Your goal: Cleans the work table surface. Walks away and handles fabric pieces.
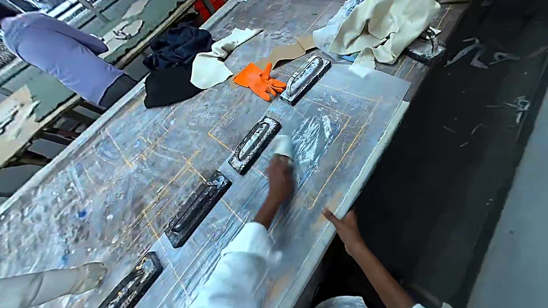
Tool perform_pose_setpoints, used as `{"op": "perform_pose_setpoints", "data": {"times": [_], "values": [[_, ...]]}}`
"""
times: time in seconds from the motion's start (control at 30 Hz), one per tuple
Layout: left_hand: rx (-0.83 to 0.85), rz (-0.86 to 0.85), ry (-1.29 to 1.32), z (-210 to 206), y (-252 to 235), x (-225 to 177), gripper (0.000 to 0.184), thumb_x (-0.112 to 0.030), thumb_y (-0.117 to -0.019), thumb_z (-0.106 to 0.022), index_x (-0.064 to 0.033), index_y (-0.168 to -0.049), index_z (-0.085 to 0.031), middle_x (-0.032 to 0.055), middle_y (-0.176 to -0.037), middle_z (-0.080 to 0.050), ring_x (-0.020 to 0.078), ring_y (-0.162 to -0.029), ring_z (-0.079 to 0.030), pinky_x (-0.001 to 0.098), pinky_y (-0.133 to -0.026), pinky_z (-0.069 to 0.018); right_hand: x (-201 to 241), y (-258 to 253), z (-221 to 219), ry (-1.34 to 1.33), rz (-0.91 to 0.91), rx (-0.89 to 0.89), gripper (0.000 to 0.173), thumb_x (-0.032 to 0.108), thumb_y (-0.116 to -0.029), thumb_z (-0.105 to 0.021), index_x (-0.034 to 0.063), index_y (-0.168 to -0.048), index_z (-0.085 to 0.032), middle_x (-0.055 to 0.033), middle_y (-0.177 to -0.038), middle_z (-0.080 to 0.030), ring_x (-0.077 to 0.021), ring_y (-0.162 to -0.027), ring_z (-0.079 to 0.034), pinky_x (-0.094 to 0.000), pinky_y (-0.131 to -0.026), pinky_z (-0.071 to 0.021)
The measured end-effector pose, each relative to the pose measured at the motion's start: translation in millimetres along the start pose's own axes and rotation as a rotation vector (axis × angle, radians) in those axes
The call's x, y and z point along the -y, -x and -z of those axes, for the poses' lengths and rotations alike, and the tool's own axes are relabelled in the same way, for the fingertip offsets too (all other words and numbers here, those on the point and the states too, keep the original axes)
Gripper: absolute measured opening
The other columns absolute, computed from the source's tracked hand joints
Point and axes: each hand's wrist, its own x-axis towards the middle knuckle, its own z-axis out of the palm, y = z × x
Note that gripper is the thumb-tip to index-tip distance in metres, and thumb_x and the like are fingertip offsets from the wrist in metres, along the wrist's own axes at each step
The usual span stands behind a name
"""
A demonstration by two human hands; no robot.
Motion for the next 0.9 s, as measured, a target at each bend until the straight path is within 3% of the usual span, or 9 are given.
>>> {"op": "perform_pose_setpoints", "data": {"times": [0.1, 0.23, 0.33, 0.47, 0.6, 0.67, 0.73, 0.83, 0.9], "values": [[0.155, -0.249, 0.005, -7.5, -31.7, -2.0, 0.035, -0.005, -0.0939, -0.065, -0.0020, -0.128, -0.069, 0.0217, -0.152, -0.050, 0.0384, -0.145, -0.044, 0.0568, -0.118, -0.0372, 3.3, -8.2, -1.8, 0.005, 0.009, 0.013, 0.101, 0.027, -0.0758, -0.090, -0.0018, -0.151, -0.028, -0.0179, -0.124, -0.065, -0.0209, -0.108, -0.070, -0.0382, -0.093, -0.0614], [0.085, -0.070, 0.101, -5.0, -70.6, -7.2, 0.032, -0.006, -0.0966, -0.061, -0.0008, -0.127, -0.069, 0.0244, -0.145, -0.055, 0.0413, -0.139, -0.049, 0.0628, -0.115, -0.0355, 2.8, -1.2, 3.1, 0.017, -0.038, 0.016, 0.103, 0.028, -0.0749, -0.091, -0.0019, -0.151, -0.027, -0.0177, -0.126, -0.064, -0.0200, -0.110, -0.069, -0.0375, -0.094, -0.0612], [0.125, -0.383, 0.075, -21.4, -90.1, -25.8, 0.041, -0.001, -0.0911, -0.067, -0.0031, -0.132, -0.068, 0.0244, -0.147, -0.054, 0.0396, -0.139, -0.050, 0.0569, -0.115, -0.0415, 9.5, -5.6, 4.0, 0.025, -0.062, 0.034, 0.103, 0.028, -0.0739, -0.091, -0.0043, -0.149, -0.028, -0.0174, -0.127, -0.064, -0.0185, -0.110, -0.069, -0.0353, -0.095, -0.0604], [0.046, -0.139, 0.105, -19.5, -136.4, -27.9, 0.035, -0.003, -0.0968, -0.059, -0.0045, -0.131, -0.068, 0.0242, -0.145, -0.055, 0.0426, -0.139, -0.049, 0.0622, -0.115, -0.0367, 26.8, -3.6, 18.6, 0.071, -0.208, 0.140, 0.093, 0.024, -0.0747, -0.091, -0.0044, -0.144, -0.036, -0.0149, -0.122, -0.067, -0.0175, -0.108, -0.070, -0.0347, -0.093, -0.0609], [0.190, -0.419, 0.096, -38.7, -145.3, -58.6, 0.036, 0.000, -0.0931, -0.063, -0.0030, -0.128, -0.070, 0.0216, -0.149, -0.054, 0.0389, -0.142, -0.048, 0.0583, -0.117, -0.0389, 79.9, -60.8, 54.8, 0.087, -0.204, 0.062, 0.084, 0.024, -0.0886, -0.079, -0.0005, -0.151, -0.029, -0.0193, -0.129, -0.061, -0.0248, -0.108, -0.068, -0.0418, -0.086, -0.0610], [0.113, -0.228, 0.080, -32.6, -168.5, -47.4, 0.034, 0.000, -0.0949, -0.060, -0.0028, -0.127, -0.070, 0.0221, -0.147, -0.055, 0.0393, -0.139, -0.050, 0.0603, -0.115, -0.0384, 101.1, -102.3, 75.3, 0.072, -0.187, -0.038, 0.080, 0.031, -0.0958, -0.072, 0.0060, -0.155, -0.024, -0.0222, -0.133, -0.058, -0.0313, -0.108, -0.067, -0.0485, -0.084, -0.0595], [0.004, -0.116, 0.087, -41.0, -177.9, -65.5, 0.036, -0.003, -0.0938, -0.063, -0.0029, -0.129, -0.069, 0.0259, -0.145, -0.055, 0.0432, -0.137, -0.051, 0.0640, -0.112, -0.0386, 116.7, -133.3, 87.4, 0.049, -0.166, -0.085, 0.089, 0.039, -0.0912, -0.077, 0.0120, -0.156, -0.023, -0.0210, -0.135, -0.057, -0.0336, -0.110, -0.066, -0.0517, -0.084, -0.0587], [0.176, -0.376, 0.095, -56.9, -167.6, -99.6, 0.037, 0.000, -0.0907, -0.067, -0.0032, -0.128, -0.070, 0.0230, -0.148, -0.054, 0.0401, -0.141, -0.048, 0.0598, -0.113, -0.0408, 127.6, -156.9, 95.9, 0.064, -0.129, -0.051, 0.091, 0.032, -0.0810, -0.088, 0.0079, -0.150, -0.034, -0.0185, -0.127, -0.063, -0.0296, -0.108, -0.068, -0.0492, -0.086, -0.0600], [0.186, -0.337, 0.059, -47.8, -188.5, -79.4, 0.032, 0.003, -0.0942, -0.061, -0.0023, -0.124, -0.072, 0.0223, -0.146, -0.056, 0.0394, -0.140, -0.050, 0.0574, -0.115, -0.0412, 128.3, -162.9, 98.2, 0.074, -0.115, 0.010, 0.087, 0.027, -0.0786, -0.090, 0.0036, -0.146, -0.040, -0.0161, -0.123, -0.066, -0.0239, -0.108, -0.069, -0.0437, -0.090, -0.0605]]}}
